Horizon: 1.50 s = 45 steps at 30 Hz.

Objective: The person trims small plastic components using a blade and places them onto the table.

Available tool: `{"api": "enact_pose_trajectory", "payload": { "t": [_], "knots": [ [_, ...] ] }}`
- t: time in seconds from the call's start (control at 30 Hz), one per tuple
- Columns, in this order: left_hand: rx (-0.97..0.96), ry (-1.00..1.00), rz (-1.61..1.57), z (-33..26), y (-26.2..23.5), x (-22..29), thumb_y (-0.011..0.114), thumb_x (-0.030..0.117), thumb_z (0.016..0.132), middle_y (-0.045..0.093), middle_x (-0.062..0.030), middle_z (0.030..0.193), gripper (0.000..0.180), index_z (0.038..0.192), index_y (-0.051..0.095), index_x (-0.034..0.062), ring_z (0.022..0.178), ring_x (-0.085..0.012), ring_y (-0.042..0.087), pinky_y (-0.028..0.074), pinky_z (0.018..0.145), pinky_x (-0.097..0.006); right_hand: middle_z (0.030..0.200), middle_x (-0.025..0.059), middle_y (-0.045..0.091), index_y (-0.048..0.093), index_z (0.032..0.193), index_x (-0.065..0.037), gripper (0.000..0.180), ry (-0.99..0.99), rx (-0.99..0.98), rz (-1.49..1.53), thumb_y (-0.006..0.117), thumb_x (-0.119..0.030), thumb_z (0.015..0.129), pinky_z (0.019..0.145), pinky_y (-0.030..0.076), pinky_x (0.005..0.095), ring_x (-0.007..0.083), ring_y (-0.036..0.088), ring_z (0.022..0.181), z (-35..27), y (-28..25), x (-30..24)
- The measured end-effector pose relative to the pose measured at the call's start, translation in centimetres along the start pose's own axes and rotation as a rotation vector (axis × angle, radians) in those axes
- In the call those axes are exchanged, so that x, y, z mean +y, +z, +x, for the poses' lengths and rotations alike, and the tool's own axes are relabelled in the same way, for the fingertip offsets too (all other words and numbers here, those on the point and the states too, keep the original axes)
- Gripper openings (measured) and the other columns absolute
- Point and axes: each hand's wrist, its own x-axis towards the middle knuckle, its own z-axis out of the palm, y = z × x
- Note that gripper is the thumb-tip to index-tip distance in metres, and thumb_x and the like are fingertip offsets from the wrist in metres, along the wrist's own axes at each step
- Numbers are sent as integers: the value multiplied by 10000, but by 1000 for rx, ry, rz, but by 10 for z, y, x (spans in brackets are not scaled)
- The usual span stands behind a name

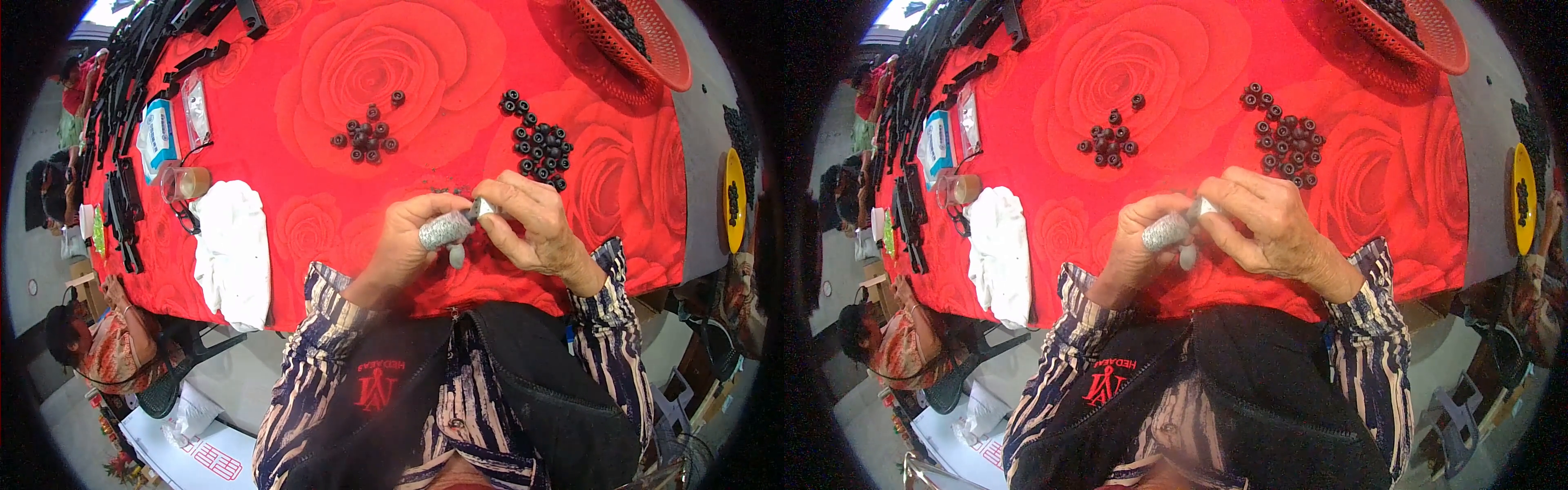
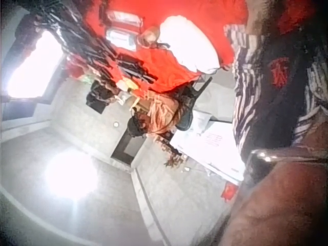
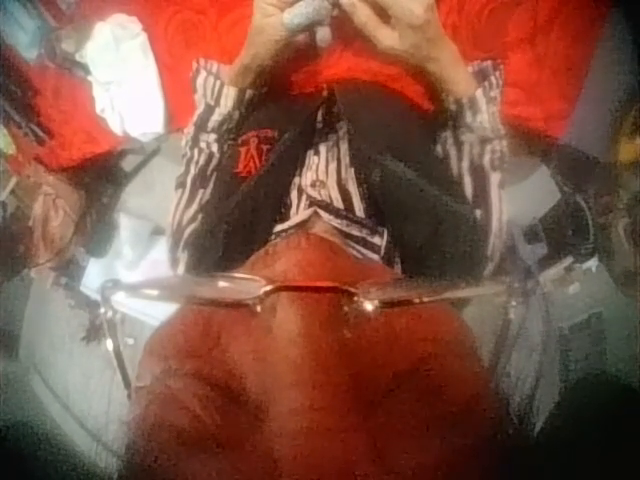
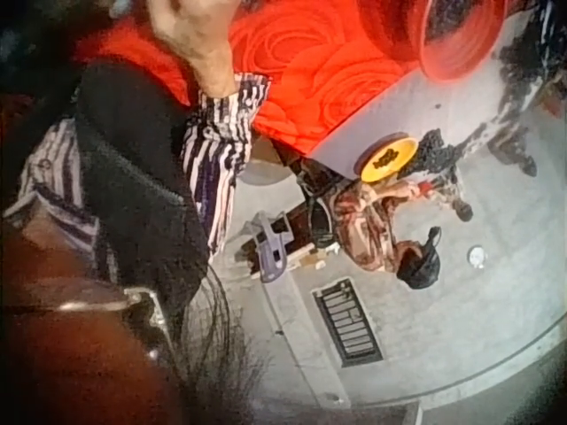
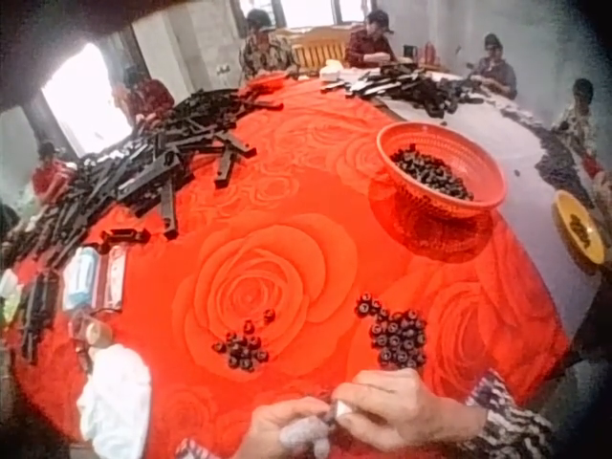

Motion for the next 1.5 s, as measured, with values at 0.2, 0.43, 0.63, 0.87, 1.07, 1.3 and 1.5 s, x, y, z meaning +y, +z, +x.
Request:
{"api": "enact_pose_trajectory", "payload": {
  "t": [0.2, 0.43, 0.63, 0.87, 1.07, 1.3, 1.5],
  "knots": [
    [-10, 67, -276, 8, -5, 2, 578, 59, 859, 630, -108, 882, 207, 1039, 595, -41, 740, -137, 602, 495, 604, -229, 700, 104, 525, 577, 942, 4, 254, 4, -11, 116, 651, -26, 700, 487, 424, 323, 235, 535, 561, -1, -1, 1],
    [-16, -186, -322, 0, -2, 1, 590, 111, 863, 614, -79, 865, 207, 1034, 587, -7, 710, -136, 582, 508, 544, -267, 760, 111, 554, 594, 1036, 2, 410, -186, 79, -6, 688, -15, 637, 513, 454, 327, 244, 565, 607, 3, 11, -3],
    [-57, -261, -347, 4, 3, -10, 593, 141, 868, 599, -67, 814, 204, 1017, 595, 2, 653, -131, 563, 493, 522, -265, 732, 97, 552, 597, 940, -2, 331, -255, 162, -172, 709, -58, 633, 495, 446, 345, 238, 560, 579, -9, 12, -8],
    [489, 606, 696, 11, -15, 31, 646, -33, 772, 593, -29, 916, 172, 933, 644, 26, 810, -109, 569, 468, 685, -224, 691, 81, 504, 584, 864, -12, 216, -259, 101, -311, 695, -25, 679, 462, 414, 337, 235, 543, 561, 3, 0, 0],
    [697, 794, 1364, 26, -36, 43, 732, 39, 680, 581, -47, 879, 247, 915, 672, 80, 877, -208, 499, 412, 780, -322, 760, 110, 517, 578, 921, -21, 216, 179, 181, -604, 647, -24, 716, 555, 465, 363, 284, 579, 651, 3, -40, 17],
    [762, 807, 1586, 25, -44, 46, 742, 59, 670, 573, -55, 886, 302, 961, 669, 86, 888, -233, 488, 397, 777, -344, 744, 100, 529, 566, 759, -57, 171, 208, 135, -746, 652, -205, 756, 506, 471, 402, 312, 586, 614, 19, -26, 37],
    [684, 994, 1378, 26, -28, 38, 741, 27, 666, 589, -67, 899, 357, 1007, 648, 71, 875, -231, 512, 424, 757, -335, 751, 94, 532, 573, 766, -62, 213, 276, -45, -874, 685, -240, 731, 524, 473, 395, 293, 590, 635, 28, -18, 33]
  ]
}}
